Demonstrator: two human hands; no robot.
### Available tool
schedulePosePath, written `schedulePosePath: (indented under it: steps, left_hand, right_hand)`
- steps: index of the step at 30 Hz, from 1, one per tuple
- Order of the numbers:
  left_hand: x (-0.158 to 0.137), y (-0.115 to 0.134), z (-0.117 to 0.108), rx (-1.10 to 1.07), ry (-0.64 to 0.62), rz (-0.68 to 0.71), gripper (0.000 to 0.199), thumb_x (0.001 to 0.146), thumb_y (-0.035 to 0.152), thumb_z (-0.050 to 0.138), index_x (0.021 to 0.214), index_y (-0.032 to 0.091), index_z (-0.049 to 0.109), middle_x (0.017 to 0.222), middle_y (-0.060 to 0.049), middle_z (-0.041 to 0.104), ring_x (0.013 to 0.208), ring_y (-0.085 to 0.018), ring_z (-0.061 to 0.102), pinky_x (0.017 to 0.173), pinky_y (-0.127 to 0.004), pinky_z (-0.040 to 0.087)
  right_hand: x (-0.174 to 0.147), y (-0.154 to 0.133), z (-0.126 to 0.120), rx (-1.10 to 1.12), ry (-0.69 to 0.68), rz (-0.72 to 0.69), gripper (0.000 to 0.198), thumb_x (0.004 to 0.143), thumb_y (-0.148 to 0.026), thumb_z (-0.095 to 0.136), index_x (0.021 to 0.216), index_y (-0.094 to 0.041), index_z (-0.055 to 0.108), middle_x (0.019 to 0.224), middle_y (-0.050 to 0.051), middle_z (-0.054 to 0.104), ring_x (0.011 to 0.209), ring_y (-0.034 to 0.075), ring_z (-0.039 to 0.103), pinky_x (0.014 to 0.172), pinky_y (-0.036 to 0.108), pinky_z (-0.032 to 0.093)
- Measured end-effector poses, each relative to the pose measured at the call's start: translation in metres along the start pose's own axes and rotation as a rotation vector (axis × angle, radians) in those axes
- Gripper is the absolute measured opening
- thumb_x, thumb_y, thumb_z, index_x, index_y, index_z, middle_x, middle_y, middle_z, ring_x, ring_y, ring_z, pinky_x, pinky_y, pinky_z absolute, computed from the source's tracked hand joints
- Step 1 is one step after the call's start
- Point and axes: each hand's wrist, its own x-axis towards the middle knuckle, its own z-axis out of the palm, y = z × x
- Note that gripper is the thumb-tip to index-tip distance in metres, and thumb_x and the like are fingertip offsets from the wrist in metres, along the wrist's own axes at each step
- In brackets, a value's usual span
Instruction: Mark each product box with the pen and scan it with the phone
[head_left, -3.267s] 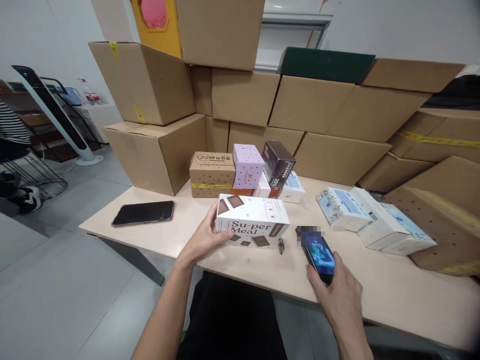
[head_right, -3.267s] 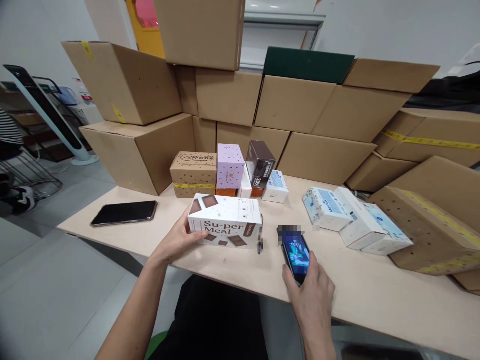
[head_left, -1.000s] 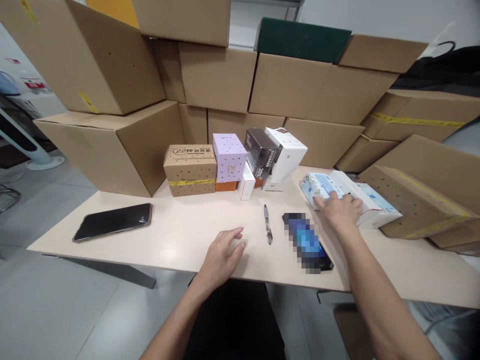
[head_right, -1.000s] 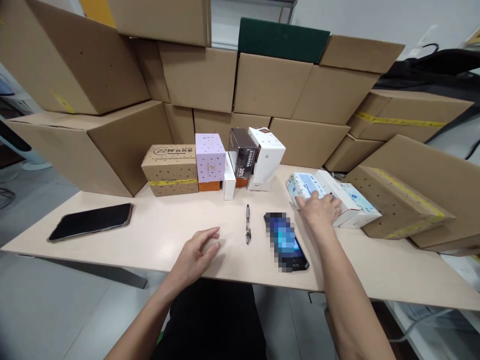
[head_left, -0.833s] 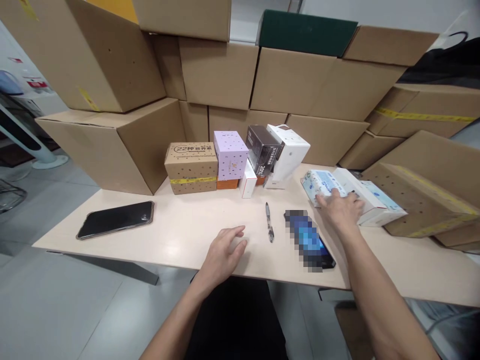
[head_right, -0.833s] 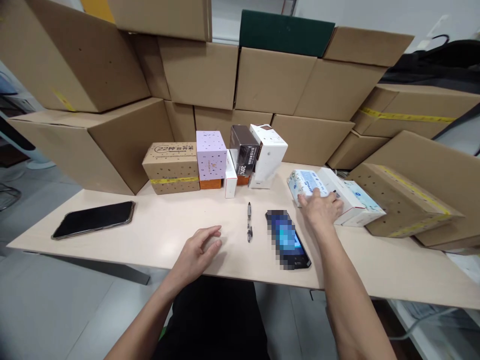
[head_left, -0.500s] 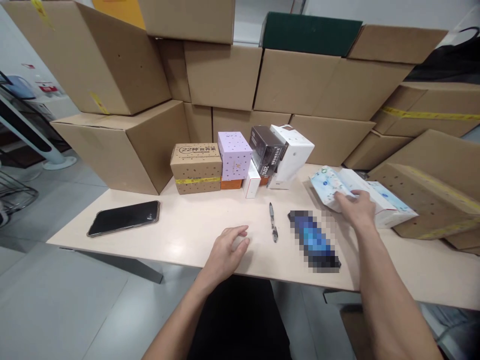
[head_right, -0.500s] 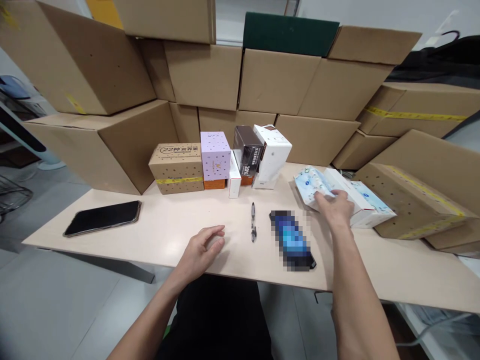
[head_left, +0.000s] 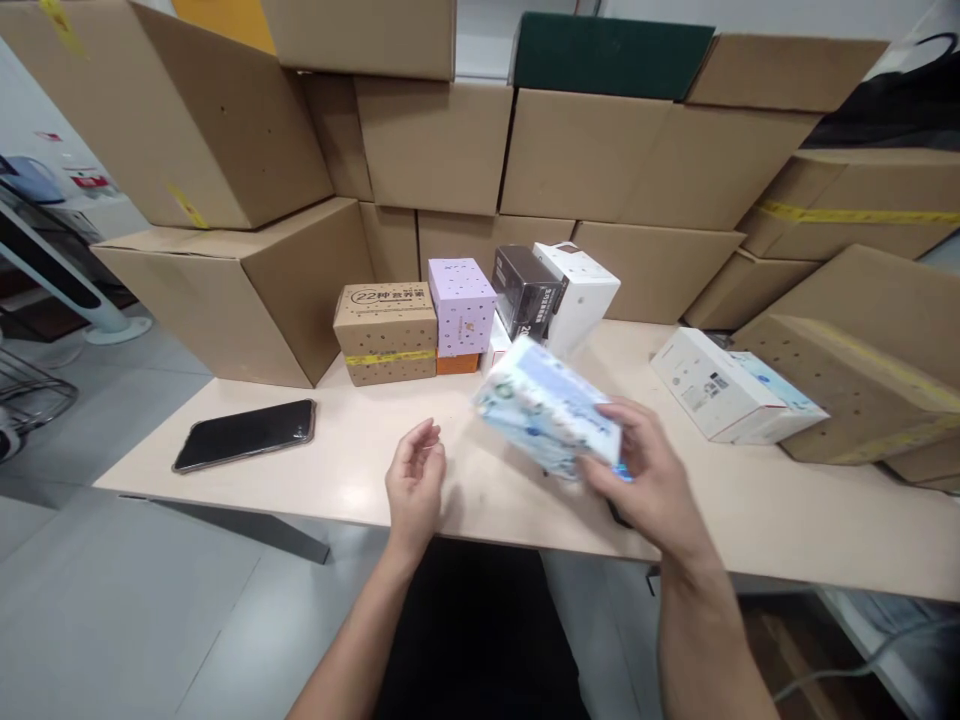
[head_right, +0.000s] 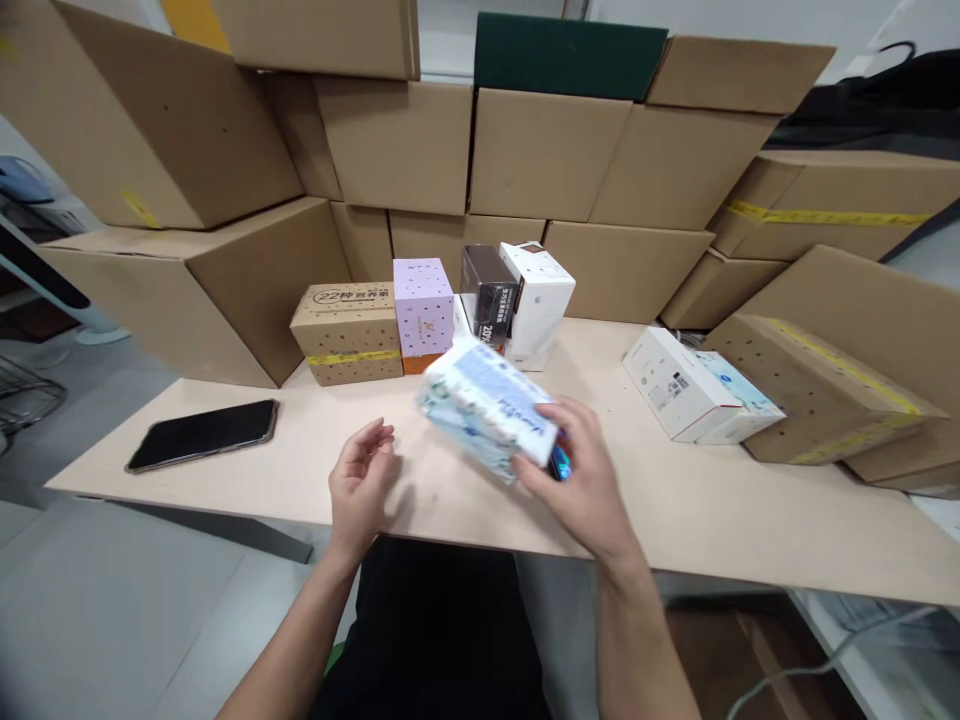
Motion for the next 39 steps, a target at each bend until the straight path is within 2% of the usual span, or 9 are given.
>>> schedulePosePath:
  steps: [4,7,9,12,16,22,29,33,39]
  left_hand:
    - [0.012,0.004,-0.015,0.055,0.047,0.008,0.04,0.089,0.044,0.062,0.12,0.02,0.064,0.124,-0.01,0.067,0.116,-0.023,0.063,0.102,-0.038,0.05]
    - [0.019,0.0,-0.021,0.11,-0.009,-0.001,0.041,0.093,0.048,0.056,0.122,0.02,0.064,0.127,-0.01,0.066,0.12,-0.024,0.061,0.103,-0.038,0.049]
    - [0.021,-0.002,-0.022,0.132,-0.048,0.002,0.044,0.095,0.05,0.051,0.124,0.02,0.063,0.13,-0.01,0.065,0.124,-0.025,0.059,0.105,-0.038,0.048]
    - [0.021,-0.004,-0.021,0.161,-0.077,0.018,0.048,0.098,0.052,0.045,0.129,0.019,0.061,0.136,-0.011,0.062,0.129,-0.025,0.055,0.109,-0.039,0.044]
    - [0.022,-0.003,-0.021,0.229,-0.089,0.01,0.052,0.099,0.055,0.041,0.132,0.02,0.059,0.139,-0.011,0.059,0.132,-0.025,0.053,0.112,-0.041,0.041]
    - [0.022,0.0,-0.018,0.222,-0.117,0.033,0.048,0.099,0.054,0.042,0.126,0.02,0.063,0.13,-0.011,0.064,0.125,-0.026,0.057,0.108,-0.042,0.045]
    - [0.018,0.001,-0.015,0.02,-0.062,0.129,0.042,0.084,0.036,0.07,0.122,0.02,0.057,0.122,-0.01,0.065,0.116,-0.023,0.062,0.1,-0.038,0.05]
    - [0.017,-0.001,-0.018,-0.009,-0.051,0.11,0.034,0.083,0.033,0.07,0.113,0.02,0.058,0.111,-0.007,0.066,0.106,-0.02,0.064,0.093,-0.033,0.051]
    - [0.019,-0.007,-0.02,-0.006,-0.062,0.096,0.041,0.089,0.047,0.062,0.12,0.021,0.059,0.124,-0.008,0.062,0.115,-0.022,0.06,0.097,-0.034,0.048]
  right_hand:
    - [0.007,0.005,0.044,-0.062,-0.328,-0.075,0.046,0.082,-0.032,0.067,0.127,-0.029,0.056,0.151,0.009,0.037,0.143,0.028,0.037,0.115,0.049,0.038]
    - [0.007,0.013,0.056,-0.037,-0.44,-0.048,0.059,0.084,-0.034,0.067,0.14,-0.031,0.049,0.161,0.007,0.025,0.148,0.029,0.027,0.118,0.048,0.034]
    - [0.006,0.017,0.057,0.026,-0.373,-0.021,0.065,0.085,-0.041,0.067,0.145,-0.03,0.044,0.161,0.008,0.026,0.144,0.028,0.035,0.113,0.045,0.04]
    - [0.005,0.017,0.057,0.01,-0.189,0.06,0.052,0.09,-0.051,0.06,0.134,-0.023,0.054,0.138,0.013,0.053,0.112,0.024,0.061,0.093,0.04,0.052]
    - [0.004,0.009,0.063,-0.097,-0.203,0.157,0.045,0.092,-0.056,0.053,0.117,-0.02,0.062,0.101,0.008,0.068,0.082,0.021,0.065,0.078,0.037,0.052]
    - [0.005,-0.001,0.069,-0.01,-0.231,0.139,0.039,0.095,-0.045,0.051,0.124,-0.022,0.06,0.104,0.007,0.072,0.08,0.019,0.067,0.073,0.034,0.054]
    - [0.01,0.006,0.077,0.08,-0.09,-0.064,0.033,0.089,-0.028,0.057,0.121,-0.02,0.057,0.117,0.009,0.069,0.1,0.021,0.067,0.09,0.038,0.055]
    - [0.004,0.015,0.081,0.136,-0.104,0.014,0.023,0.088,-0.032,0.061,0.109,-0.022,0.059,0.109,0.006,0.069,0.099,0.02,0.067,0.092,0.038,0.055]
    - [-0.001,0.017,0.078,0.206,-0.118,0.06,0.026,0.092,-0.044,0.06,0.108,-0.023,0.059,0.108,0.005,0.069,0.097,0.019,0.067,0.088,0.035,0.056]
